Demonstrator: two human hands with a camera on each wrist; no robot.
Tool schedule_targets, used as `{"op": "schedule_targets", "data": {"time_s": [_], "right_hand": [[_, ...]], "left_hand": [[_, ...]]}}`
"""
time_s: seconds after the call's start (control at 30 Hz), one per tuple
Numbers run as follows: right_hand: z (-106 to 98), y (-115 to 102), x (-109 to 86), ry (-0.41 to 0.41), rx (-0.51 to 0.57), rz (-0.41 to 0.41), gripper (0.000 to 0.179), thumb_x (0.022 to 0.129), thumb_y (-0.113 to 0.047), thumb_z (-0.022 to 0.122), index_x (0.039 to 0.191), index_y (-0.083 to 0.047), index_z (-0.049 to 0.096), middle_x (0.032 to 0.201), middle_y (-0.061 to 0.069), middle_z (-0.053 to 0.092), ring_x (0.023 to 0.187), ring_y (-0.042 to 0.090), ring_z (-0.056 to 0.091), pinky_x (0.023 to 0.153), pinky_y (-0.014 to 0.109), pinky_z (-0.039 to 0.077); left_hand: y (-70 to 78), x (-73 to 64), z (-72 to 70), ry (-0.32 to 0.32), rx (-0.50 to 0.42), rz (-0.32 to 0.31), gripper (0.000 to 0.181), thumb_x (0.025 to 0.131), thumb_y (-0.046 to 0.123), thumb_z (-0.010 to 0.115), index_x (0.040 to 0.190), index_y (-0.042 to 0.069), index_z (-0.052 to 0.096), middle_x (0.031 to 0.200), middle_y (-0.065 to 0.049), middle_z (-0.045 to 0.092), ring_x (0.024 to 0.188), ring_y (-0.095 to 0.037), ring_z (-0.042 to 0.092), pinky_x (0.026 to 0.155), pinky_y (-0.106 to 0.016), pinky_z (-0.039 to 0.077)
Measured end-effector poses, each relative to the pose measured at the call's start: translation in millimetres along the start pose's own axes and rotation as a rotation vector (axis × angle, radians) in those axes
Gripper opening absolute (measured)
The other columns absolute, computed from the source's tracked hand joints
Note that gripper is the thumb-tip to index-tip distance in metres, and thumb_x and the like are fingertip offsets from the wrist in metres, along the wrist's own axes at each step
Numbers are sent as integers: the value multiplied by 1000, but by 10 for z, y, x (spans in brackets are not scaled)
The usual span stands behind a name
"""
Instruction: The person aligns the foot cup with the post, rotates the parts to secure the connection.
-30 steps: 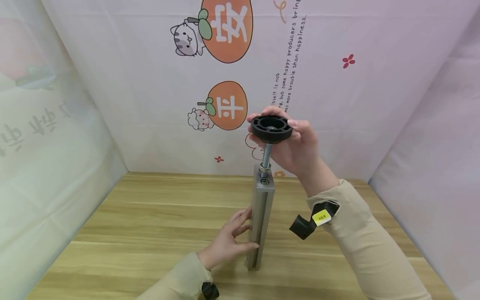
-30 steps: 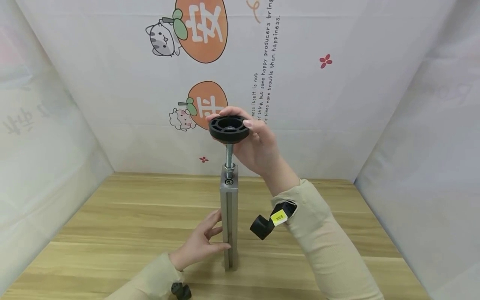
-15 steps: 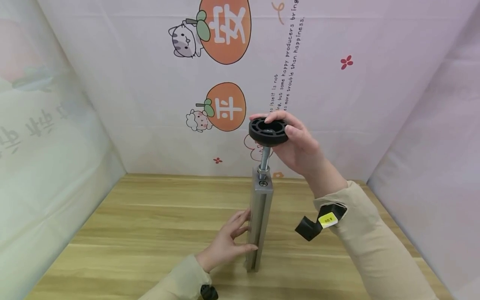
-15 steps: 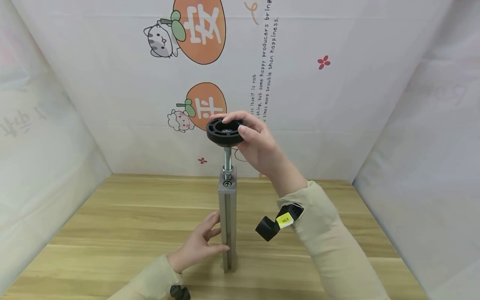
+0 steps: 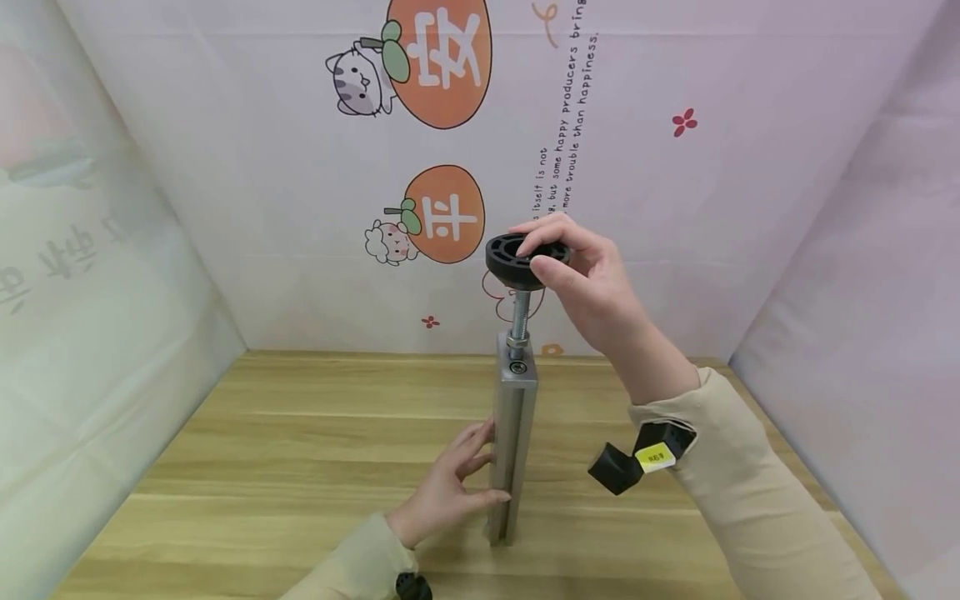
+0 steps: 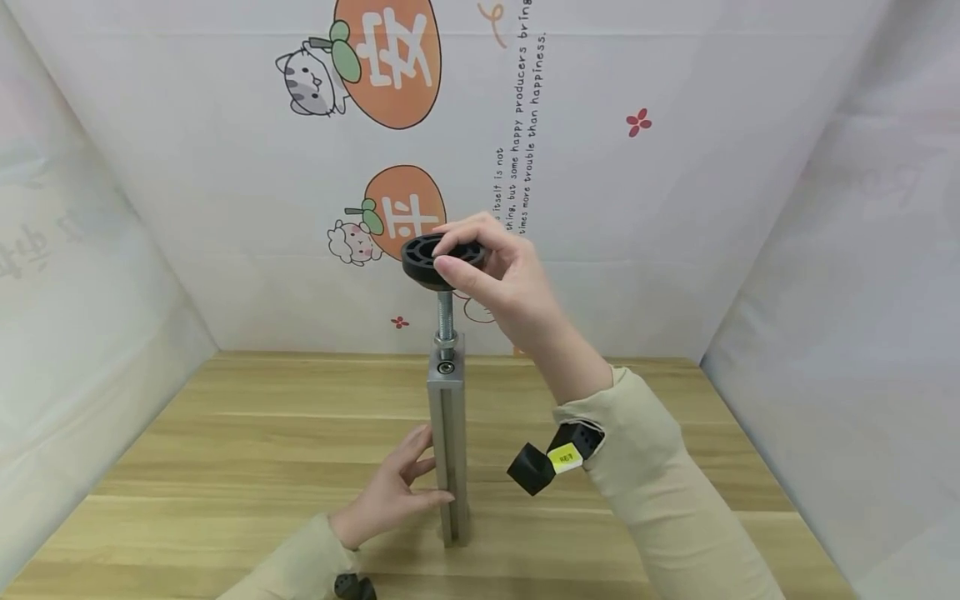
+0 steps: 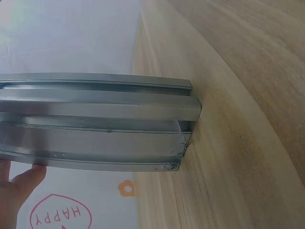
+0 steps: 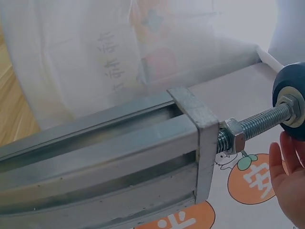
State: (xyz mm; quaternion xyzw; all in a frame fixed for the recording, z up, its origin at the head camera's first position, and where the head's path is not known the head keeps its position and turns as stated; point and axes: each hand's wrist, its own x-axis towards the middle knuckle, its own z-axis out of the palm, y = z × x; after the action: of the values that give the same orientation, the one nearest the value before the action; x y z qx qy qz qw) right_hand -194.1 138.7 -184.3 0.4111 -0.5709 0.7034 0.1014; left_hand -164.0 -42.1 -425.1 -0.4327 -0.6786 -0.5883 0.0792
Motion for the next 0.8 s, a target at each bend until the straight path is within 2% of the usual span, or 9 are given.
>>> {"op": "schedule_targets", "data": {"time_s": [0.2, 0.37, 0.63, 0.73, 0.8], "right_hand": [[50, -24, -11, 32, -55, -11, 14, 82, -10, 60, 87, -20, 68, 109, 6, 53, 107, 24, 48, 82, 24, 52], [96, -50, -27, 56, -85, -29, 27, 79, -1, 55, 87, -23, 68, 105, 5, 51, 104, 22, 49, 80, 22, 52], [194, -124, -48, 123, -187, -59, 30, 77, 1, 59, 88, -25, 69, 94, 3, 46, 86, 16, 55, 72, 17, 53], [212, -131, -53, 151, -245, -87, 17, 76, 1, 62, 89, -8, 69, 92, 3, 45, 84, 15, 53, 68, 16, 49], [212, -127, -54, 172, -305, -109, 16, 75, 0, 64, 90, 4, 65, 91, 3, 45, 85, 15, 51, 67, 16, 47]], "left_hand": [[2, 2, -1, -10, -9, -11, 93, 79, -3, 72, 152, 20, 20, 141, -20, 34, 129, -8, 38, 98, -49, 47], [-6, -4, 17, -15, -26, -23, 91, 79, -2, 72, 152, 18, 21, 141, -19, 33, 129, -8, 37, 100, -47, 47], [8, -10, 7, -9, -21, -8, 92, 80, -4, 71, 152, 19, 20, 141, -18, 33, 130, -8, 36, 99, -48, 47], [11, -5, 2, -10, -18, -7, 91, 80, -3, 71, 152, 17, 19, 141, -19, 33, 130, -9, 36, 99, -49, 46], [18, -2, 1, -12, -18, -23, 91, 80, -2, 72, 152, 16, 20, 141, -19, 33, 131, -9, 36, 100, -47, 46]]}}
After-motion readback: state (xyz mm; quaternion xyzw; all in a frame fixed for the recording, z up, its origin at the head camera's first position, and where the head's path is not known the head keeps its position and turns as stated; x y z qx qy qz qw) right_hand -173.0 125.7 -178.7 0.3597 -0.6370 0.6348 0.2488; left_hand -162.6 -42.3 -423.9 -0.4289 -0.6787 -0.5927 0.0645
